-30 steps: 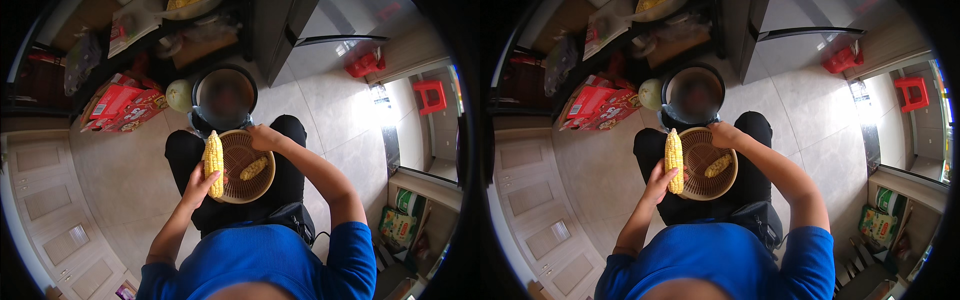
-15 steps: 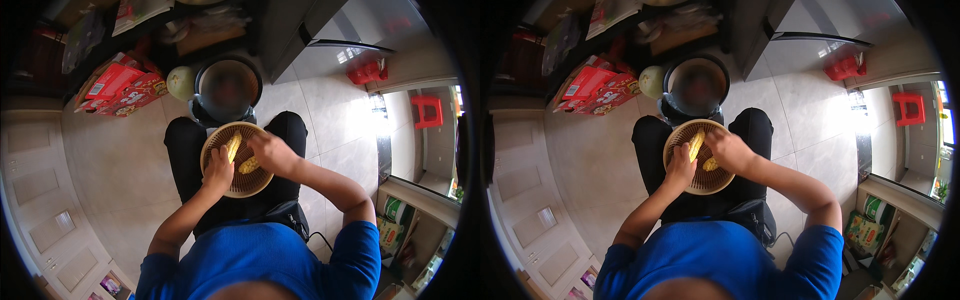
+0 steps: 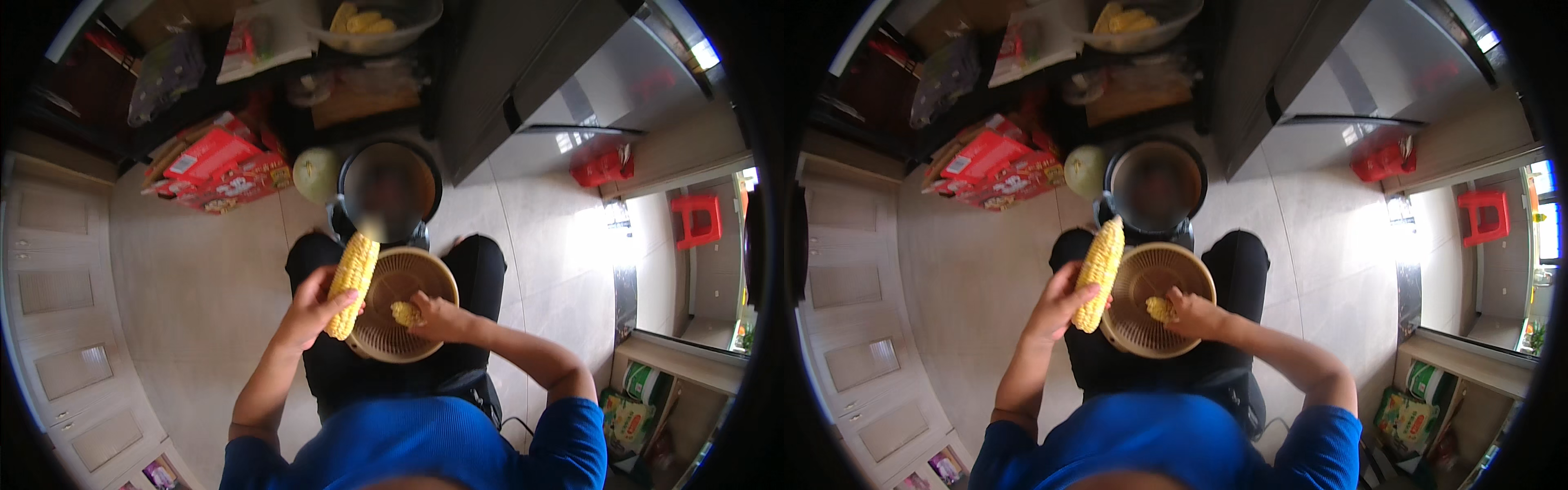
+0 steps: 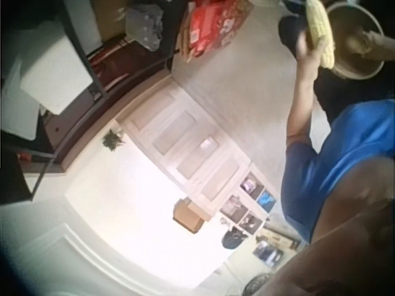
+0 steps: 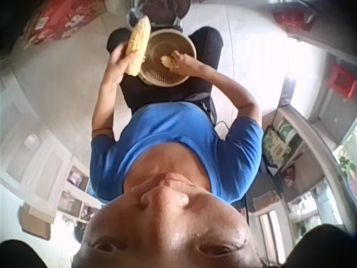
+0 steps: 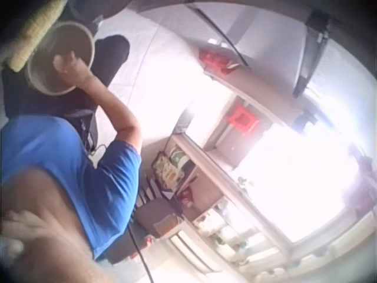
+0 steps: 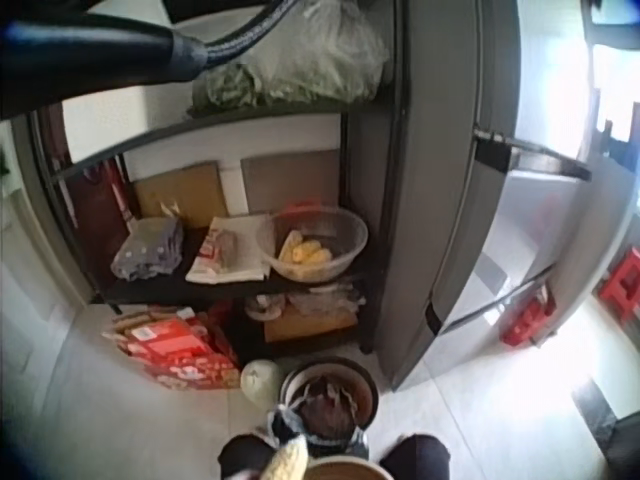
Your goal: The person sits on the floor and removes corn kernels from a cob by hand, placing the kernels into a plastic basket. The person holds the cob and uses their fingers to strip the kernels off, repeating the process until the cob is mostly bare.
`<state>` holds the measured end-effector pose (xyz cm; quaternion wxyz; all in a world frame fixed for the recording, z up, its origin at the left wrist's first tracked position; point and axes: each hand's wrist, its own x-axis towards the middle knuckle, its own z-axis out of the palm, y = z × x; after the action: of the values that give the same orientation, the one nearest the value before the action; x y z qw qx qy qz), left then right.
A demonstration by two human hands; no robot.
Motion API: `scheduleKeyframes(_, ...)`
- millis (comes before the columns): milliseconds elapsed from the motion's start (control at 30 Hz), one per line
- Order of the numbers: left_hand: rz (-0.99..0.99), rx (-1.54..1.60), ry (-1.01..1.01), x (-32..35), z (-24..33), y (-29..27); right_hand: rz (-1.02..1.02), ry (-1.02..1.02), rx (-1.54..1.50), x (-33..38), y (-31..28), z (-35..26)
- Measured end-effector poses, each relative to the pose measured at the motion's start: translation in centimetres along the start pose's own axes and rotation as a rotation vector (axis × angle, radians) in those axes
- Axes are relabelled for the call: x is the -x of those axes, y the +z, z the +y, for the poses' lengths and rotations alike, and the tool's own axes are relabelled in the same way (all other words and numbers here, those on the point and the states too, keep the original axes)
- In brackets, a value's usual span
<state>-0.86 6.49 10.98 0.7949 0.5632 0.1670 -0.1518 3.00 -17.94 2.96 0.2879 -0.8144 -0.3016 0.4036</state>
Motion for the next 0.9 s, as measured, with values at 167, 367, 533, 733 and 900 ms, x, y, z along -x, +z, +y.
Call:
scheduleKeyframes(167,0.183,-0.316,0.458,-12.5,11.8,0.0,0.033,-0.069,-0.135,-0.9,0.7,0.0)
scheduleKeyframes(367,0.436,-0.898,0.802,-34.5,25.9,-1.1,0.013,-0.098,-0.340,-3.1,0.1,-1.2)
scheduleKeyframes(533,0.512,-1.408,0.710,-45.5,26.3,-2.9,0.083,-0.144,-0.533,-2.8,-2.2,-2.2)
scheduleKeyframes(733,0.385,-1.943,0.694,-40.8,24.0,-3.6,0.122,-0.226,-0.754,-1.8,-7.3,-2.4)
scheduleKeyframes(900,0.169,-0.672,0.779,-22.7,17.3,1.9,0.323,-0.223,-1.082,0.4,-9.0,-5.0)
